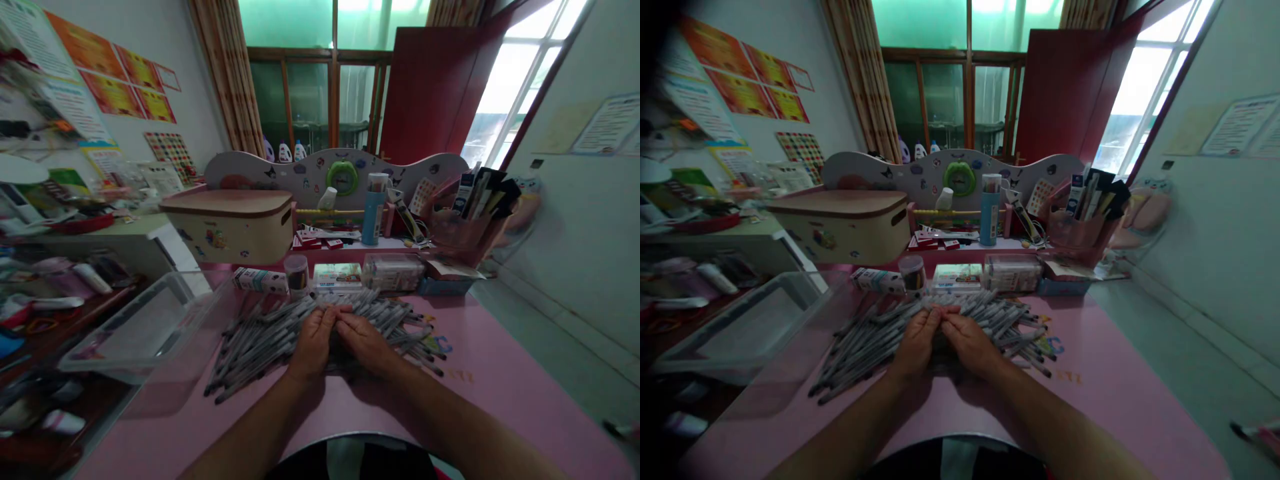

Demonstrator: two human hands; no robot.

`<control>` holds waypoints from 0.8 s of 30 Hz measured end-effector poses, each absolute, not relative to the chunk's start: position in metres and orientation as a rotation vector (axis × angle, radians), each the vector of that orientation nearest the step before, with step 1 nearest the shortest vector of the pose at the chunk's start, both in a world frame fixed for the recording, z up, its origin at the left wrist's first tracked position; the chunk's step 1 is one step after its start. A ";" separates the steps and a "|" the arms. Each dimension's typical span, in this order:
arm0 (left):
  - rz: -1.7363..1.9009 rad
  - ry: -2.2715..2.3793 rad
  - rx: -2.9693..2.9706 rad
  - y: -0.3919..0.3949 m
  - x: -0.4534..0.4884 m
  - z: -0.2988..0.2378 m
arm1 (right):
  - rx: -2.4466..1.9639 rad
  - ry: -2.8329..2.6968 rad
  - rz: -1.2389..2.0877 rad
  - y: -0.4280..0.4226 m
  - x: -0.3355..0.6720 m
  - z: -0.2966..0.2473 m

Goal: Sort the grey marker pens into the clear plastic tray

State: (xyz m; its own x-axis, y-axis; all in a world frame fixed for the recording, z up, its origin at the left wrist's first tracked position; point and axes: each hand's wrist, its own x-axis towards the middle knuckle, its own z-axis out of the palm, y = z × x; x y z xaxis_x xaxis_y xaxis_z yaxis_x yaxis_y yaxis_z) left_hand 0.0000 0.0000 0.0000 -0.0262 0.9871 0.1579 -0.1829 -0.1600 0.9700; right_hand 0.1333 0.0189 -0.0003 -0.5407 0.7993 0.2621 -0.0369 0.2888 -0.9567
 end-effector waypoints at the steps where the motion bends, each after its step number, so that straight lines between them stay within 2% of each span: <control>1: 1.424 1.010 1.194 0.000 0.000 0.002 | -0.695 -1.783 1.334 0.019 0.133 0.002; 6: 1.403 1.015 1.254 -0.002 -0.001 0.010 | -0.731 -1.726 1.363 0.018 0.133 0.004; 12: 1.454 0.943 1.125 0.000 -0.002 0.007 | -0.832 -1.390 1.773 0.015 0.137 -0.001; 24: 1.456 0.960 1.015 0.002 -0.001 -0.002 | -0.825 -1.359 1.796 0.011 0.132 0.003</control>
